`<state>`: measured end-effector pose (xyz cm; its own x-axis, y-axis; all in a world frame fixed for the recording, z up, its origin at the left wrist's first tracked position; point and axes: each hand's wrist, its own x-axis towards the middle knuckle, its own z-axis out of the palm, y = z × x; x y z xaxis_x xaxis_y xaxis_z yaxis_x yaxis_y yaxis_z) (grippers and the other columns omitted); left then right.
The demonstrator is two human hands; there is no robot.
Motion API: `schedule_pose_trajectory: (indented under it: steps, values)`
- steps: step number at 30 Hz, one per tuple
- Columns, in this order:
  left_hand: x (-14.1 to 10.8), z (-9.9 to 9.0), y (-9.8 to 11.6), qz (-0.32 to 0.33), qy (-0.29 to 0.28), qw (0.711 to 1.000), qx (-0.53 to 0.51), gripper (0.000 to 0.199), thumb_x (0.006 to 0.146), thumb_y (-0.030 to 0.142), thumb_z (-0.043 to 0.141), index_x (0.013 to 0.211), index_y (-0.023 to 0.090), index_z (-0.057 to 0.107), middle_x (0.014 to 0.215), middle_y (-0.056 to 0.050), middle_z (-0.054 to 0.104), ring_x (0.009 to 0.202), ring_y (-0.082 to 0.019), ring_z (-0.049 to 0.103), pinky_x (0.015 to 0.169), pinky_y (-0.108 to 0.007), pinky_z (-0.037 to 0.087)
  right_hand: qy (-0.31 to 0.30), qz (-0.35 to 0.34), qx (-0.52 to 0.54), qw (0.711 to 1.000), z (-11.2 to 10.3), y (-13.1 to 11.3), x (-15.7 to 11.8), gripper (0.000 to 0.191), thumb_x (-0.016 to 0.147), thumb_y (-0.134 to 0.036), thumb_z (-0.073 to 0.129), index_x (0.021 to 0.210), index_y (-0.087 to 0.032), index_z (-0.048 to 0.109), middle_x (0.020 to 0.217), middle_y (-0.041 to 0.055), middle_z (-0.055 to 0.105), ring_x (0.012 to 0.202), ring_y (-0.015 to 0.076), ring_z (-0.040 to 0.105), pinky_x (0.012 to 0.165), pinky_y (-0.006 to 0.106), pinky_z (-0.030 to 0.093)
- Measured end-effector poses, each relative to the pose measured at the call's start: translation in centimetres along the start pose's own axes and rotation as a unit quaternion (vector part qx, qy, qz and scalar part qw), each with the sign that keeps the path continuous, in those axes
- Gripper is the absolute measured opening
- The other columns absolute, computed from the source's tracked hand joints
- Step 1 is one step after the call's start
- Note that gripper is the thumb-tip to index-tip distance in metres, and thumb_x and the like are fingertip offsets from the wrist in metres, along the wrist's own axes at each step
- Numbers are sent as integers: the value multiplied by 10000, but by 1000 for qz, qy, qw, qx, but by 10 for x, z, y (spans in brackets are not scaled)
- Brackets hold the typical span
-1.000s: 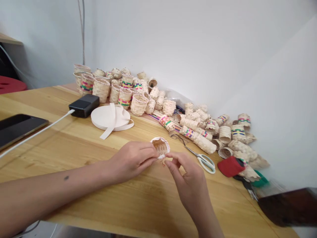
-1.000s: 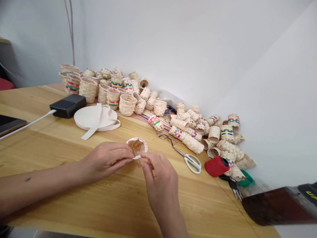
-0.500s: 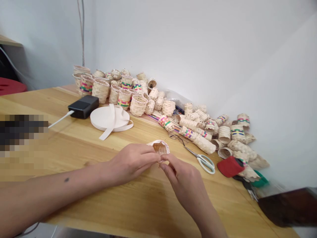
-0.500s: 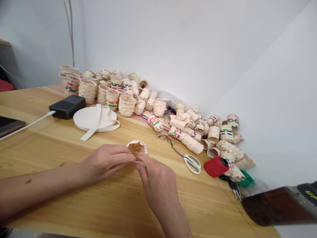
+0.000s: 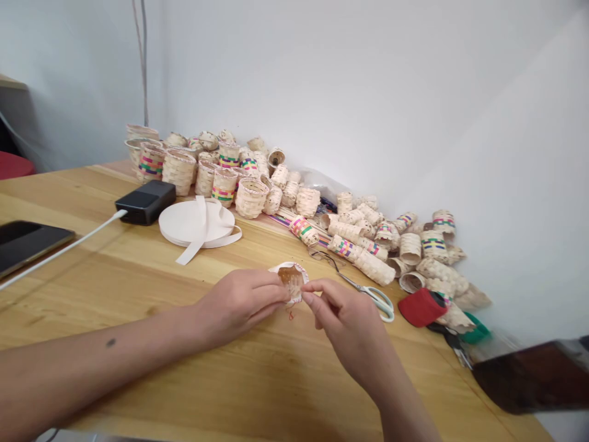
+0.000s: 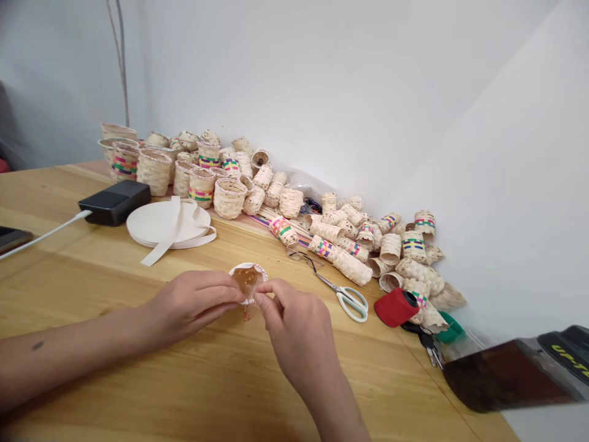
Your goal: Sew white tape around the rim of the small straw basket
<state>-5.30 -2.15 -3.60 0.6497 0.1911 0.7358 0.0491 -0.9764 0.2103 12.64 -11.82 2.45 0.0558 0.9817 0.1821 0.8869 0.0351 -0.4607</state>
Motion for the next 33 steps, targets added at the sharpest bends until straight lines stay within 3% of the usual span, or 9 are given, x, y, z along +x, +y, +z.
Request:
schedule_pose_trajectory:
  steps: [10, 16, 25, 33]
  values:
    - [2, 0, 4, -14, -42, 999, 22, 328, 997, 196, 334, 854, 152, 626, 790, -20, 622, 677, -121, 524, 603, -215, 366, -84, -9, -54, 995, 3, -14, 17, 241, 900, -231, 508, 675, -208, 589, 596, -38, 590, 552, 108, 489, 531, 241, 224]
    - [1, -1, 3, -61, -81, 995, -9, 338, 999, 212, 318, 881, 152, 630, 848, -19, 641, 759, -134, 556, 669, -222, 387, -49, -51, -36, 997, 3, -18, 17, 156, 850, -139, 552, 727, -221, 602, 735, -50, 641, 681, 111, 536, 586, 230, 264]
    - [2, 0, 2, -42, -63, 996, 35, 320, 981, 209, 355, 881, 149, 652, 842, -32, 657, 752, -141, 558, 659, -229, 386, -18, 0, -48, 999, 14, -21, 17, 139, 898, -143, 469, 813, -207, 560, 747, -3, 660, 722, 164, 575, 632, 259, 302]
    - [0, -1, 0, -34, -71, 996, 33, 311, 989, 191, 338, 912, 145, 636, 908, -41, 663, 804, -143, 579, 698, -222, 392, -6, 28, 23, 999, 16, -18, 22, 196, 899, -155, 449, 744, -205, 559, 675, -20, 629, 633, 138, 550, 603, 248, 322]
